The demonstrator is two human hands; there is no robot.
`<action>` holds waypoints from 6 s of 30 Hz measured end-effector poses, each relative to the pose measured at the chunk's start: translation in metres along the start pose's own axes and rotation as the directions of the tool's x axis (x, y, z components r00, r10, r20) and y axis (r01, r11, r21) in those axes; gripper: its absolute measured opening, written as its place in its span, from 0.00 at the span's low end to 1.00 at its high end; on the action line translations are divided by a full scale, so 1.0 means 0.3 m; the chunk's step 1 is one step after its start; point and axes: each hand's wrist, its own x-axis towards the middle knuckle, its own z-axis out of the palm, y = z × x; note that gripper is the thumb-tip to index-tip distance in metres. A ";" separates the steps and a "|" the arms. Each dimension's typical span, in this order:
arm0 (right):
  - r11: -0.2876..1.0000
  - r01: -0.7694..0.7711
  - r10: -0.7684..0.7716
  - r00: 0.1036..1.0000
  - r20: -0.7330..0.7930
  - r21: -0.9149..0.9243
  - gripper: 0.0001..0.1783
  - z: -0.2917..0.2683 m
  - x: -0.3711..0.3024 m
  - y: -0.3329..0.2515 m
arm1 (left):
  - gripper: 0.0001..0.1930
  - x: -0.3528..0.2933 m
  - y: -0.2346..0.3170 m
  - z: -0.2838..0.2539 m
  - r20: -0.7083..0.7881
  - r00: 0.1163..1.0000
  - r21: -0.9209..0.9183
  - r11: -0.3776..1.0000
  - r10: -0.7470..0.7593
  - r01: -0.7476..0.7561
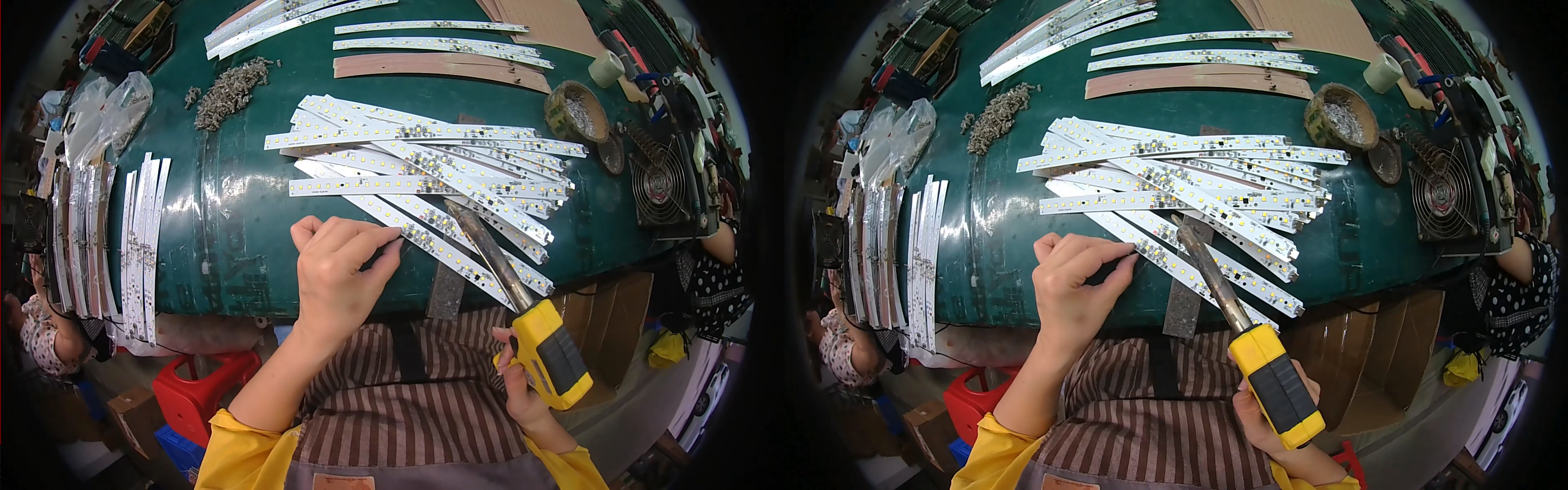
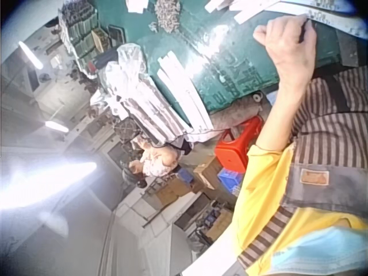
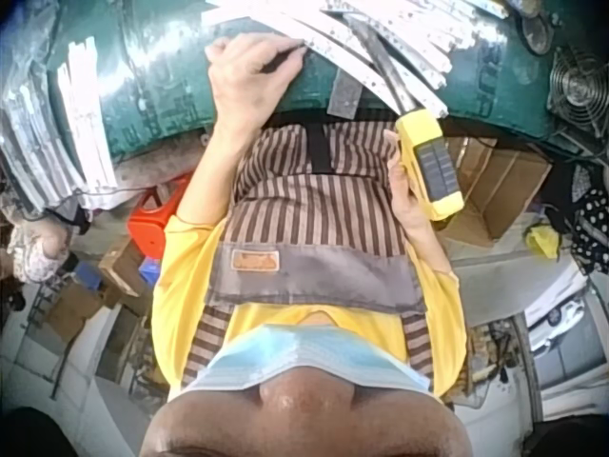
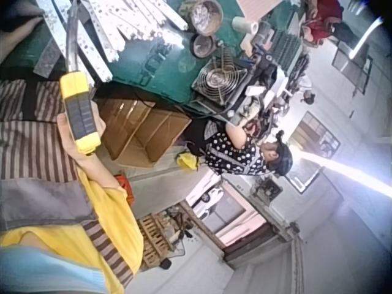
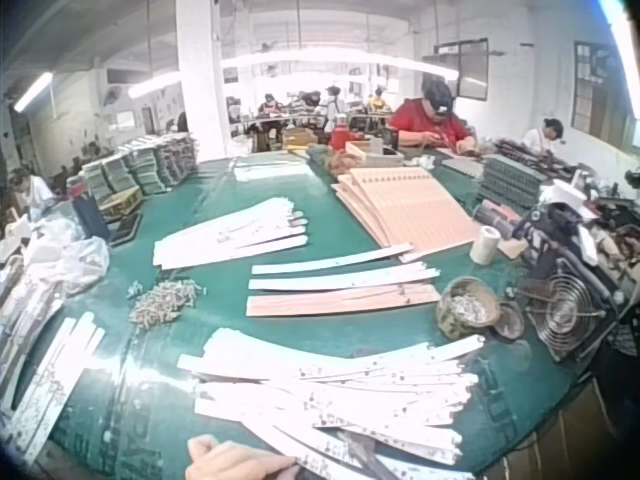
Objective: The person solders small components onto LED strips by positioning the components onto the strips by hand and soldering them with a soldering gun.
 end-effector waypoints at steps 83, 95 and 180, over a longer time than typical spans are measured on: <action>0.999 -0.011 0.012 0.999 0.038 -0.032 0.14 0.032 -0.010 0.046 | 0.09 -0.053 0.030 0.012 -0.095 0.984 0.113 0.980 -0.153 0.163; 0.997 0.018 -0.018 1.000 0.005 -0.069 0.12 0.032 0.022 0.016 | 0.08 -0.053 0.032 0.003 -0.086 0.992 0.236 0.966 -0.088 0.106; 0.989 -0.076 0.060 0.990 0.128 0.123 0.10 0.023 0.008 -0.019 | 0.08 -0.053 0.024 0.006 -0.120 0.991 0.182 0.979 -0.065 0.087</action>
